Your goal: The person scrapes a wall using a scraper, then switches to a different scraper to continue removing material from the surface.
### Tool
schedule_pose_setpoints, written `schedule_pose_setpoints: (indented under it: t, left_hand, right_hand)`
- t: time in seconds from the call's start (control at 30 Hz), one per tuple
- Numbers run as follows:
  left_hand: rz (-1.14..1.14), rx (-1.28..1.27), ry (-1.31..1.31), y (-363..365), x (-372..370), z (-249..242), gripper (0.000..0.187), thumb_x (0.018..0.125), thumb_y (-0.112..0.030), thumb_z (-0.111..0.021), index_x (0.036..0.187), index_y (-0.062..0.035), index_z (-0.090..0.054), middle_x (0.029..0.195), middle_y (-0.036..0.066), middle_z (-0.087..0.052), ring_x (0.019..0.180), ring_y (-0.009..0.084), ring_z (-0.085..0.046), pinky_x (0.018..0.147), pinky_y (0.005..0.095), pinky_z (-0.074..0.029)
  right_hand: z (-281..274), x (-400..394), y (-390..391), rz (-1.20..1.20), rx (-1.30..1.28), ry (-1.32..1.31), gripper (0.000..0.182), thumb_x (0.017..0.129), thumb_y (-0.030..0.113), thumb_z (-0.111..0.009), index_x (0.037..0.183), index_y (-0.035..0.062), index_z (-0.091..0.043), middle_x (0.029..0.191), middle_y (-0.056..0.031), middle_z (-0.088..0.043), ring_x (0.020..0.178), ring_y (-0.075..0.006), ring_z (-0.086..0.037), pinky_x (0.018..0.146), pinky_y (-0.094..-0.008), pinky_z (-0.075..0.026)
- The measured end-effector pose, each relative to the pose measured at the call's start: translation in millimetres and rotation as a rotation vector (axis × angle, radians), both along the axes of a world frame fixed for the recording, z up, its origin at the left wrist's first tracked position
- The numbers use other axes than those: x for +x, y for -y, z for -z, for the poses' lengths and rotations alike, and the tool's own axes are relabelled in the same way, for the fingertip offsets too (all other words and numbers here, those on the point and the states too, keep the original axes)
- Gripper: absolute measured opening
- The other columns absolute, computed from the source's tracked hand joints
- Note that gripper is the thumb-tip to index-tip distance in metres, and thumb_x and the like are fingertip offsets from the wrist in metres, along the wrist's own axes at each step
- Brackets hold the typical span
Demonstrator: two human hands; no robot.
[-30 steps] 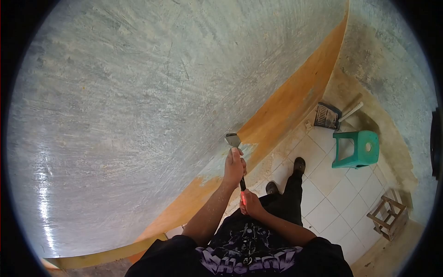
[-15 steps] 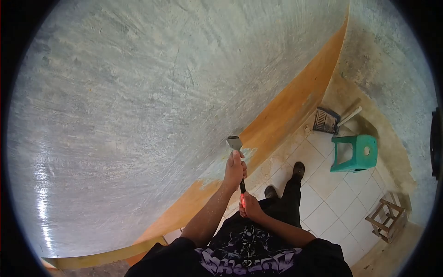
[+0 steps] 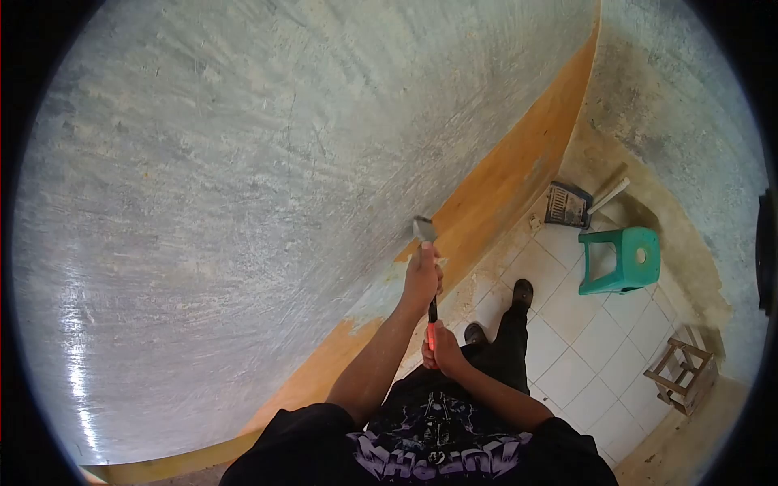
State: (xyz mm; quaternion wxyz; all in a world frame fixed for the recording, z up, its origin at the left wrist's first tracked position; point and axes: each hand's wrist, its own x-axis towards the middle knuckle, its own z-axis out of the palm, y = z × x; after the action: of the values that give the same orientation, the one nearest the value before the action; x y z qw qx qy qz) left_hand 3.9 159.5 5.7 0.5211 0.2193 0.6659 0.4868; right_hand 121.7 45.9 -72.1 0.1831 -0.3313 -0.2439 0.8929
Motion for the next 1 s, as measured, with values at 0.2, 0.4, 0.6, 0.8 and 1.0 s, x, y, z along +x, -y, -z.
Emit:
schedule_pose_setpoints:
  t: [0.2,0.4,0.6,0.8,1.0]
  left_hand:
    - [-0.080,-0.004,0.028,28.7,-1.2,-4.8,0.047,0.101,-0.059,-0.033,0.100,-0.0123,-0.041,0.057,-0.003,-0.031,0.045,0.0079,-0.028,0.044,0.0267,-0.030]
    - [-0.095,0.000,0.033,26.9,0.8,-0.8,0.049,0.100,-0.060,-0.032,0.100,-0.0125,-0.040,0.058,-0.004,-0.031,0.045,0.0071,-0.027,0.044,0.0260,-0.029]
    - [-0.129,0.003,0.038,26.6,1.7,-5.3,0.044,0.102,-0.055,-0.032,0.098,-0.0116,-0.041,0.056,-0.004,-0.033,0.042,0.0060,-0.028,0.040,0.0250,-0.026]
    - [-0.137,-0.003,-0.023,14.4,6.3,0.5,0.040,0.104,-0.048,-0.032,0.095,-0.0103,-0.042,0.053,-0.003,-0.037,0.039,0.0067,-0.032,0.037,0.0251,-0.026]
    - [-0.095,-0.009,-0.058,9.8,5.6,0.0,0.045,0.102,-0.054,-0.032,0.098,-0.0111,-0.043,0.055,-0.004,-0.032,0.042,0.0069,-0.028,0.041,0.0261,-0.027]
  right_hand:
    - [-4.5,8.9,7.6,-0.088,0.067,-0.024,0.052,0.104,0.052,-0.027,0.082,0.0079,-0.043,0.053,-0.0036,-0.043,0.040,-0.0134,-0.042,0.040,-0.0286,-0.036]
    - [-1.4,11.0,4.8,-0.084,0.044,-0.033,0.048,0.105,0.049,-0.027,0.084,0.0078,-0.042,0.053,-0.0028,-0.042,0.040,-0.0124,-0.041,0.040,-0.0277,-0.036]
    - [-9.2,12.3,3.2,-0.095,0.083,-0.002,0.054,0.103,0.055,-0.025,0.083,0.0081,-0.044,0.055,-0.0034,-0.042,0.041,-0.0132,-0.040,0.040,-0.0294,-0.037]
    - [4.2,10.6,0.1,-0.065,0.051,-0.006,0.054,0.103,0.056,-0.027,0.083,0.0081,-0.043,0.054,-0.0031,-0.041,0.040,-0.0130,-0.040,0.039,-0.0292,-0.036]
    - [-1.0,8.2,-4.9,-0.033,-0.030,0.002,0.054,0.102,0.058,-0.030,0.081,0.0093,-0.043,0.053,-0.0022,-0.041,0.040,-0.0118,-0.041,0.039,-0.0280,-0.035]
